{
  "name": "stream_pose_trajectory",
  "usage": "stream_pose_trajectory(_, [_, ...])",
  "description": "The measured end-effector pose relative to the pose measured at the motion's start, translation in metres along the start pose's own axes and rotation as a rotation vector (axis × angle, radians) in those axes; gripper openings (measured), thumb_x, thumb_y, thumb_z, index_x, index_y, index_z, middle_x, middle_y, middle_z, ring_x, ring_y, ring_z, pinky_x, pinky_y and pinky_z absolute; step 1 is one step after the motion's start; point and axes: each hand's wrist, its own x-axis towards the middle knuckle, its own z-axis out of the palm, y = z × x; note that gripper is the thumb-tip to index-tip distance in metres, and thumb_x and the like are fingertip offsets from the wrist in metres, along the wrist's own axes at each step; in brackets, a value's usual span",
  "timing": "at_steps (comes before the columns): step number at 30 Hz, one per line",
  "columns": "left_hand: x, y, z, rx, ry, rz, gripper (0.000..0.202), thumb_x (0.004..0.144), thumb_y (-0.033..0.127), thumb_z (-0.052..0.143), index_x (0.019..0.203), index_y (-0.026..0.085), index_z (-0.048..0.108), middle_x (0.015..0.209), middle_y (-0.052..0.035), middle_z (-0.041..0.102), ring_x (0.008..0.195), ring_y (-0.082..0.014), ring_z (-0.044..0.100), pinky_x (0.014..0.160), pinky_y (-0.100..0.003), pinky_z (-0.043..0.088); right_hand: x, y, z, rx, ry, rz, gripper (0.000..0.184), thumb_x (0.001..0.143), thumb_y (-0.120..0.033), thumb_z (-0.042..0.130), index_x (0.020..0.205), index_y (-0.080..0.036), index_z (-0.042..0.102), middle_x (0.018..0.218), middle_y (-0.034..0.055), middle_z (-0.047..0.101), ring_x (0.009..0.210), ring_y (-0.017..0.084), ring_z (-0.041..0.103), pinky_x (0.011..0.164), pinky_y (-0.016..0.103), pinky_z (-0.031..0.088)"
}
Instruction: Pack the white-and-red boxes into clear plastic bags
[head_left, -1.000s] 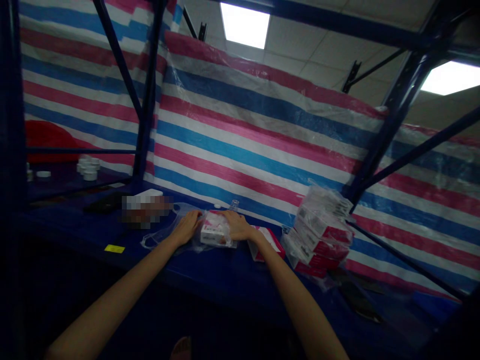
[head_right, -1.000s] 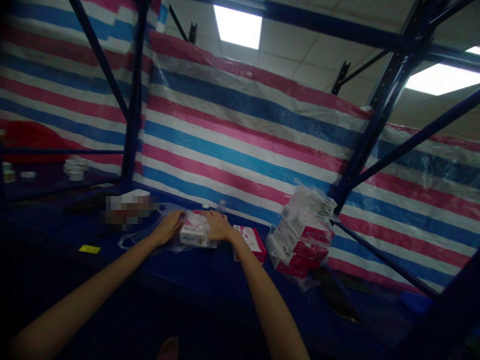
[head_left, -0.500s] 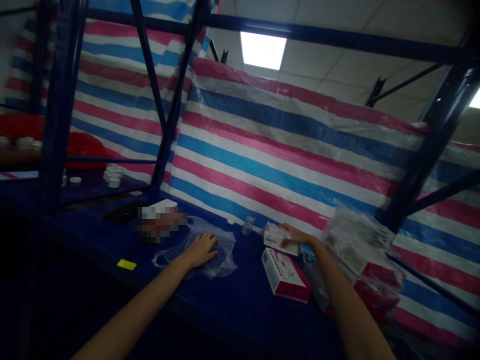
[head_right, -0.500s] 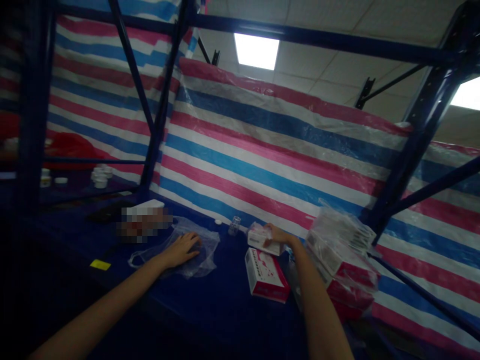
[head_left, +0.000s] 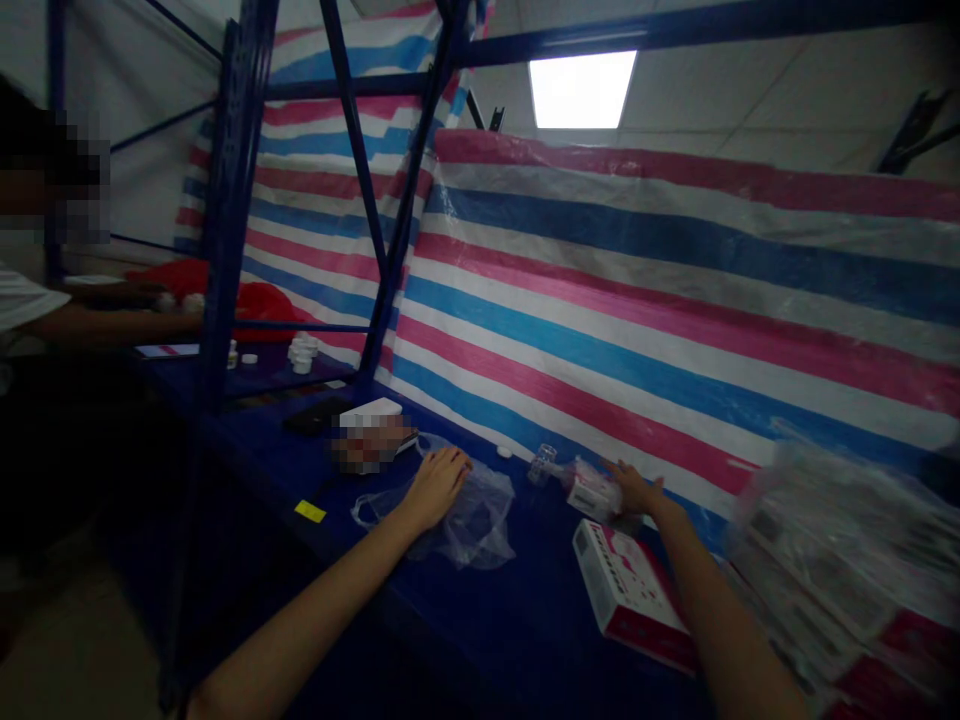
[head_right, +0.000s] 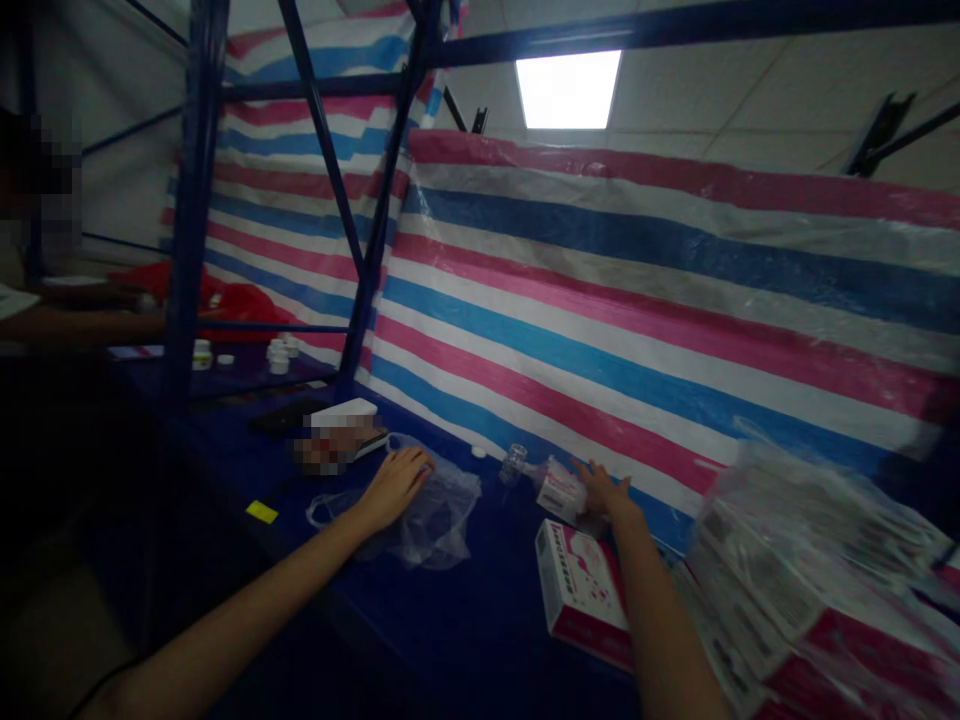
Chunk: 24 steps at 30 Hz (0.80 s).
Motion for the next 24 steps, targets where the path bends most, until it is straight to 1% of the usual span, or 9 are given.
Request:
stream_pose_trajectory(3, [0.000, 0.004, -0.010, 0.175, 0.027, -0.117, 0.025, 0.086, 0.016, 0.037, 0.105, 0.015, 0.053, 0.110, -0.0121, 0.054, 0.102, -0.0263, 0.047, 0.085, -0.041, 0.034, -0.015, -0.018, -0.031, -0.226, -0.126, -0.011, 0.078, 0.054, 0.003, 0.058, 0.127, -0.022, 0.045, 0.138, 0.0171, 0.035, 0.125, 0.035, 0.034, 0.094, 0.070, 0.013])
stream_pose_trajectory(7, [-0.001, 0.014, -0.022, 0.299, -0.128, -0.250, 0.027, 0.082, 0.013, 0.040, 0.102, 0.005, 0.057, 0.104, -0.0226, 0.057, 0.100, -0.0338, 0.051, 0.080, -0.044, 0.037, -0.071, -0.087, -0.062, 0.027, -0.001, -0.372, 0.059, 0.074, -0.007, 0.046, 0.130, -0.023, 0.041, 0.133, 0.0105, 0.045, 0.120, 0.024, 0.044, 0.101, 0.049, 0.028])
stream_pose_trajectory(9, [-0.001, 0.018, -0.029, 0.283, -0.192, -0.283, 0.025, 0.081, 0.009, 0.040, 0.096, 0.004, 0.060, 0.095, -0.0231, 0.061, 0.092, -0.0330, 0.056, 0.074, -0.042, 0.040, -0.108, -0.136, -0.060, 0.209, -0.021, -0.525, 0.046, 0.084, -0.022, 0.042, 0.130, -0.024, 0.041, 0.131, 0.0066, 0.048, 0.117, 0.021, 0.047, 0.098, 0.041, 0.035])
stream_pose_trajectory(11, [-0.001, 0.020, -0.037, 0.267, -0.239, -0.287, 0.025, 0.078, 0.004, 0.041, 0.091, 0.004, 0.061, 0.089, -0.0221, 0.063, 0.087, -0.0318, 0.059, 0.071, -0.040, 0.040, -0.139, -0.181, -0.048, 0.273, -0.069, -0.652, 0.050, 0.086, -0.035, 0.043, 0.135, -0.025, 0.034, 0.133, 0.0056, 0.045, 0.119, 0.023, 0.044, 0.096, 0.042, 0.035])
stream_pose_trajectory(14, [-0.005, 0.019, -0.051, 0.262, -0.302, -0.273, 0.023, 0.076, 0.000, 0.042, 0.085, 0.006, 0.063, 0.086, -0.0209, 0.064, 0.086, -0.0312, 0.060, 0.076, -0.040, 0.039, -0.163, -0.223, -0.028, 0.231, -0.073, -0.721, 0.041, 0.087, -0.031, 0.043, 0.126, -0.024, 0.046, 0.123, 0.0071, 0.054, 0.111, 0.025, 0.050, 0.093, 0.044, 0.034])
stream_pose_trajectory(16, [-0.012, 0.015, -0.062, 0.275, -0.322, -0.267, 0.018, 0.075, 0.003, 0.048, 0.084, 0.007, 0.063, 0.088, -0.0208, 0.064, 0.092, -0.0331, 0.058, 0.081, -0.044, 0.036, -0.162, -0.226, -0.021, 0.188, -0.052, -0.705, 0.030, 0.087, -0.021, 0.040, 0.109, -0.023, 0.059, 0.109, 0.0072, 0.062, 0.102, 0.023, 0.055, 0.092, 0.043, 0.034])
stream_pose_trajectory(19, [-0.028, 0.009, -0.076, 0.281, -0.360, -0.248, 0.013, 0.075, 0.016, 0.059, 0.086, 0.010, 0.063, 0.093, -0.0188, 0.063, 0.096, -0.0347, 0.055, 0.083, -0.047, 0.034, -0.146, -0.200, -0.019, 0.193, -0.030, -0.646, 0.031, 0.081, -0.008, 0.037, 0.090, -0.020, 0.064, 0.102, 0.0072, 0.064, 0.103, 0.021, 0.054, 0.100, 0.047, 0.025])
stream_pose_trajectory(21, [-0.042, 0.009, -0.082, 0.260, -0.397, -0.210, 0.016, 0.077, 0.027, 0.060, 0.086, 0.014, 0.063, 0.094, -0.0147, 0.063, 0.094, -0.0311, 0.056, 0.081, -0.043, 0.037, -0.133, -0.174, -0.018, 0.269, -0.095, -0.569, 0.034, 0.075, -0.004, 0.037, 0.090, -0.019, 0.064, 0.115, 0.0073, 0.059, 0.116, 0.023, 0.046, 0.104, 0.052, 0.017])
stream_pose_trajectory(24, [-0.063, 0.018, -0.086, 0.128, -0.407, -0.056, 0.018, 0.082, 0.032, 0.054, 0.093, 0.019, 0.061, 0.102, -0.0091, 0.059, 0.098, -0.0255, 0.055, 0.084, -0.039, 0.037, -0.123, -0.148, -0.017, 0.516, -0.268, -0.447, 0.045, 0.074, -0.006, 0.035, 0.110, -0.019, 0.058, 0.133, 0.0055, 0.045, 0.128, 0.021, 0.034, 0.104, 0.052, 0.020])
